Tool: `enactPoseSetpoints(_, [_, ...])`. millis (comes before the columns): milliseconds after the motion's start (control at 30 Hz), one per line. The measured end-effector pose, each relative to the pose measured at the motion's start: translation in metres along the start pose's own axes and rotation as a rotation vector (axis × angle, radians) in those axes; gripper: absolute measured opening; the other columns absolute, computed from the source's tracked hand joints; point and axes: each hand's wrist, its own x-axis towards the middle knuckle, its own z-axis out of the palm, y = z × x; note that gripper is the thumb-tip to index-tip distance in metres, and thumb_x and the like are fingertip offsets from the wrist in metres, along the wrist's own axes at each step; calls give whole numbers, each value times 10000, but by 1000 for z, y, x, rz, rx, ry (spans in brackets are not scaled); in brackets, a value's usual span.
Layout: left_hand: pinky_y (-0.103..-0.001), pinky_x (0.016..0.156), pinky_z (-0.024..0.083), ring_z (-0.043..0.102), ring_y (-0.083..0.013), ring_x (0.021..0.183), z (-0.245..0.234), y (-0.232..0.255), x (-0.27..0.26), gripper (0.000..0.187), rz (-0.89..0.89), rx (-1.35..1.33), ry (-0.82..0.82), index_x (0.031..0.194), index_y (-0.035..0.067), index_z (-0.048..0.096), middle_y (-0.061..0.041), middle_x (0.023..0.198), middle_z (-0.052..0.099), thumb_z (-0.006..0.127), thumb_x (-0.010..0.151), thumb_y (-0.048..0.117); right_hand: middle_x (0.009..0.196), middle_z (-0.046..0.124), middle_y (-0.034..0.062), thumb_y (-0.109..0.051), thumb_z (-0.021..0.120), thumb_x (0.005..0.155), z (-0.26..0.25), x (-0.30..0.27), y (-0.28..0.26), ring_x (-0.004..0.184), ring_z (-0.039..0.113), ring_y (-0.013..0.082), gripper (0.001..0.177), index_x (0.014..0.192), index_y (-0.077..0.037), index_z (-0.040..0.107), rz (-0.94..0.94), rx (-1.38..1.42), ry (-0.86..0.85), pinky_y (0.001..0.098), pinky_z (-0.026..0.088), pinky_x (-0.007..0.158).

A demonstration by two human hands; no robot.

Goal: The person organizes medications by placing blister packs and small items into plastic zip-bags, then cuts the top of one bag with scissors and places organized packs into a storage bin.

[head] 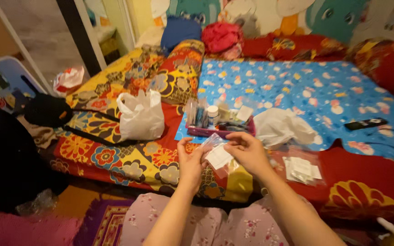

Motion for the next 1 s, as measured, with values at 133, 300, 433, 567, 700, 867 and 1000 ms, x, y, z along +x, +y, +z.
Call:
enactPoseSetpoints(133, [-233, 554, 398, 527, -130, 705, -50, -41, 22, 97, 187, 12, -119, 1037, -37, 613, -84, 902, 587, 639, 1094, 37, 927, 688, 51, -8, 773, 876, 23, 30, 82, 815, 648, 104, 192, 1039, 3, 673, -20, 20, -31, 254, 539, 697])
enactPoseSetpoints(300, [-279, 903, 584, 705, -158, 1054, -56, -49, 43, 290, 114, 237, -58, 1147, -48, 704, -83, 1240, 715, 729, 858, -35, 931, 714, 33, -17, 736, 882, 21, 52, 141, 842, 684, 94, 149, 1016, -23, 673, 63, 92, -23, 249, 559, 746])
enactPoseSetpoints(433, [-282, 889, 587, 718, -185, 1046, -55, -59, 74, 371, 63, 194, -91, 1212, -20, 687, -115, 1235, 719, 715, 843, -45, 920, 736, 22, -47, 740, 878, -12, 77, 141, 837, 686, 89, 146, 1014, -12, 701, 170, -79, -133, 265, 562, 743])
enactPoseSetpoints(567, [-286, 824, 591, 720, -202, 987, -66, -73, 92, 397, 20, 211, -46, 1221, -25, 683, -149, 1160, 732, 743, 833, -77, 890, 792, 38, -99, 713, 890, -60, 81, 132, 828, 747, 113, 171, 1044, -30, 742, 252, -415, -295, 274, 597, 768])
enactPoseSetpoints(700, [-298, 852, 606, 714, -195, 1021, -66, -79, 94, 493, 44, 228, -61, 1248, -41, 642, -115, 1189, 673, 770, 782, -135, 897, 777, 72, -99, 760, 836, -78, 66, 111, 816, 703, 143, 233, 1061, -39, 753, 341, -584, -267, 307, 574, 753])
enactPoseSetpoints(867, [-321, 964, 584, 675, -208, 1151, -62, -75, 93, 536, 33, 209, -188, 1323, -41, 592, -129, 1307, 647, 743, 817, -132, 909, 756, 58, -166, 850, 775, -72, 57, 83, 801, 698, 173, 359, 1100, -78, 724, 377, -869, -215, 340, 559, 756])
enactPoseSetpoints(1000, [-332, 1013, 570, 660, -222, 1214, -60, -71, 94, 585, 13, 224, -220, 1360, -34, 562, -125, 1348, 623, 725, 807, -137, 882, 716, 85, -127, 867, 712, -67, 58, 82, 803, 708, 187, 373, 1042, -48, 712, 333, -832, -181, 338, 569, 763])
